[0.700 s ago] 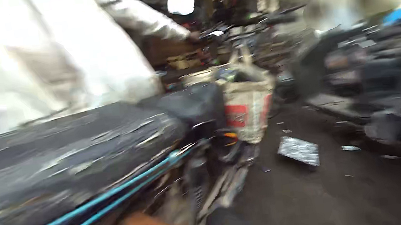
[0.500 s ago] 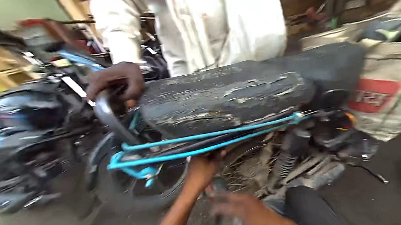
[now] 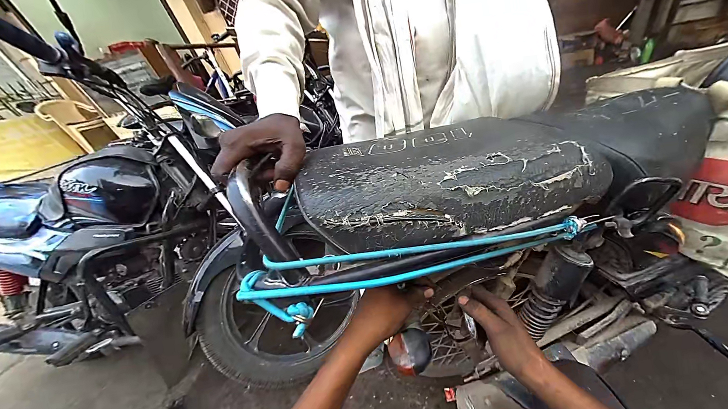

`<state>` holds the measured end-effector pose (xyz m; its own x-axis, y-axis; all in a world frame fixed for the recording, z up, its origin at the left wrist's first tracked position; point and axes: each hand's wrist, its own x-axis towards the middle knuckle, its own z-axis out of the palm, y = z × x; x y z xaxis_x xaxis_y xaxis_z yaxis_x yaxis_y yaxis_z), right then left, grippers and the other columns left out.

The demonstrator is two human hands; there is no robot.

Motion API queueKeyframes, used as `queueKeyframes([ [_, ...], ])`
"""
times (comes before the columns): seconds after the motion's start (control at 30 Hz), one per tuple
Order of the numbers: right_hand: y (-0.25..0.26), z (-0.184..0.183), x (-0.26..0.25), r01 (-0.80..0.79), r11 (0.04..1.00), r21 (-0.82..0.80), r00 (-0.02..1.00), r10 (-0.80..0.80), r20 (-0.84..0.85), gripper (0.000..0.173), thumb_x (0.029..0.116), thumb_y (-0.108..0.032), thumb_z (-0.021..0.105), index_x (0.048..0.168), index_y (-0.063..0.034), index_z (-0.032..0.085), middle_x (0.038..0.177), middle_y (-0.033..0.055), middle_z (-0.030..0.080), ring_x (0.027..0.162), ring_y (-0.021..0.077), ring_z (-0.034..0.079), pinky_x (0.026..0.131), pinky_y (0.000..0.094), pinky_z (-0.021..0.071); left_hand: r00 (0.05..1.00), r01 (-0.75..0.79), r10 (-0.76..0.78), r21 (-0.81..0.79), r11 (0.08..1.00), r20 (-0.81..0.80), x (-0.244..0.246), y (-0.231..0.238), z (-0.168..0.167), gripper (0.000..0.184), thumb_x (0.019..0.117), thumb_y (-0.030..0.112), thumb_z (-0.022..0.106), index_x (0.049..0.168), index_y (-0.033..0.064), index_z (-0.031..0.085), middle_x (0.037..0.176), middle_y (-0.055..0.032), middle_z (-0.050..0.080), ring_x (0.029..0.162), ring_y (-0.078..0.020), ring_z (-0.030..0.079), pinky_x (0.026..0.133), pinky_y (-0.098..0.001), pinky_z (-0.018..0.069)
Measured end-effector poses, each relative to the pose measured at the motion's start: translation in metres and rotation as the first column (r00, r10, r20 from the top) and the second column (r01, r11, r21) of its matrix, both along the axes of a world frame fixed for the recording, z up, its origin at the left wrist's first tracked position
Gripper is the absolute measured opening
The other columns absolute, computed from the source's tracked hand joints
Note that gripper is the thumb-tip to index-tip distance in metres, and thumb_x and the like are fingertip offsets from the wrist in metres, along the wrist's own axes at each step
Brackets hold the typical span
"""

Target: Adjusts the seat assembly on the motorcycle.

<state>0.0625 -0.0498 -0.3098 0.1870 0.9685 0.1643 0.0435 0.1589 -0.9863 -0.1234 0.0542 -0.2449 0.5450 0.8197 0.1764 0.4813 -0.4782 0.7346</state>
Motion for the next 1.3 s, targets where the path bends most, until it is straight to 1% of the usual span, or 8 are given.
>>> queueKeyframes([
  [0.17,0.010,0.002,-0.007,0.045,0.998,0.042,0.997,-0.048,0.064,0.025,0.0986,-0.023,0.045,0.100,-0.0100,0.067,0.085,0.0028,0.067,0.073,0.0146,0.065,0.065,0.0324,0.0550,0.986,-0.039,0.059,0.131,0.991,-0.156,-0.005,-0.010,0.002,0.027,0.1019,0.036,0.063,0.114,0.0146,0.074,0.104,-0.0018,0.074,0.100,-0.0139,0.069,0.096,-0.0443,0.0555],
  [0.27,0.013,0.008,-0.011,0.130,0.990,0.045,0.958,-0.137,0.250,0.022,0.0966,-0.024,0.054,0.106,-0.0110,0.068,0.087,0.0006,0.067,0.075,0.0116,0.066,0.070,0.0329,0.0572,0.978,-0.121,0.160,0.254,0.960,-0.136,-0.020,-0.020,0.003,0.029,0.1067,0.022,0.049,0.115,0.0049,0.071,0.105,-0.0106,0.073,0.104,-0.0222,0.070,0.096,-0.0495,0.0547],
  [0.33,0.015,0.006,-0.015,0.206,0.971,0.118,0.896,-0.236,0.377,0.026,0.0952,-0.032,0.062,0.109,-0.0108,0.070,0.090,0.0006,0.069,0.079,0.0118,0.066,0.074,0.0345,0.0580,0.971,-0.179,0.227,0.412,0.894,-0.071,-0.028,-0.023,-0.004,0.025,0.1035,0.017,0.052,0.111,0.0053,0.073,0.102,-0.0098,0.073,0.100,-0.0222,0.070,0.092,-0.0493,0.0561],
  [0.5,0.019,0.005,-0.026,0.184,0.950,0.253,0.807,-0.293,0.513,0.034,0.0949,-0.036,0.064,0.118,-0.0132,0.072,0.102,0.0037,0.070,0.089,0.0149,0.067,0.081,0.0368,0.0586,0.961,-0.124,0.239,0.555,0.823,-0.139,-0.039,-0.034,-0.022,0.038,0.0986,0.045,0.062,0.112,0.0123,0.075,0.104,-0.0053,0.073,0.096,-0.0221,0.069,0.089,-0.0471,0.0581],
  [0.63,0.029,0.011,-0.034,0.078,0.966,0.247,0.774,-0.215,0.596,0.033,0.0983,-0.039,0.062,0.123,-0.0213,0.074,0.117,0.0058,0.069,0.103,0.0182,0.068,0.089,0.0412,0.0584,0.948,-0.076,0.240,0.583,0.809,-0.209,-0.033,-0.038,-0.029,0.019,0.0975,0.025,0.065,0.107,0.0143,0.077,0.109,-0.0054,0.072,0.105,-0.0223,0.069,0.093,-0.0435,0.0583],
  [0.83,0.036,0.016,-0.028,0.136,0.952,0.274,0.736,-0.283,0.615,0.024,0.0955,-0.034,0.066,0.109,-0.0176,0.076,0.102,0.0021,0.073,0.097,0.0182,0.070,0.087,0.0432,0.0590,0.969,-0.164,0.245,0.679,0.715,-0.024,-0.018,-0.035,-0.030,0.018,0.0985,0.019,0.060,0.102,0.0092,0.076,0.100,-0.0071,0.073,0.098,-0.0231,0.071,0.089,-0.0420,0.0597],
  [1.13,0.036,0.005,-0.018,0.114,0.904,0.413,0.773,-0.342,0.535,0.025,0.0951,-0.035,0.066,0.111,-0.0181,0.077,0.099,-0.0021,0.073,0.094,0.0127,0.069,0.085,0.0384,0.0591,0.950,-0.254,0.142,0.421,0.871,0.280,0.005,-0.019,-0.047,0.019,0.0979,0.027,0.064,0.103,0.0129,0.075,0.098,0.0020,0.073,0.100,-0.0079,0.068,0.096,-0.0362,0.0559],
  [1.3,0.036,0.009,-0.022,0.190,0.952,0.241,0.903,-0.266,0.339,0.015,0.0926,-0.027,0.074,0.104,-0.0166,0.077,0.090,-0.0030,0.071,0.079,0.0080,0.065,0.074,0.0306,0.0572,0.917,-0.261,0.149,0.273,0.926,0.370,0.006,-0.017,-0.054,0.016,0.0962,0.022,0.069,0.107,0.0107,0.074,0.096,0.0022,0.075,0.092,-0.0073,0.072,0.088,-0.0319,0.0617],
])
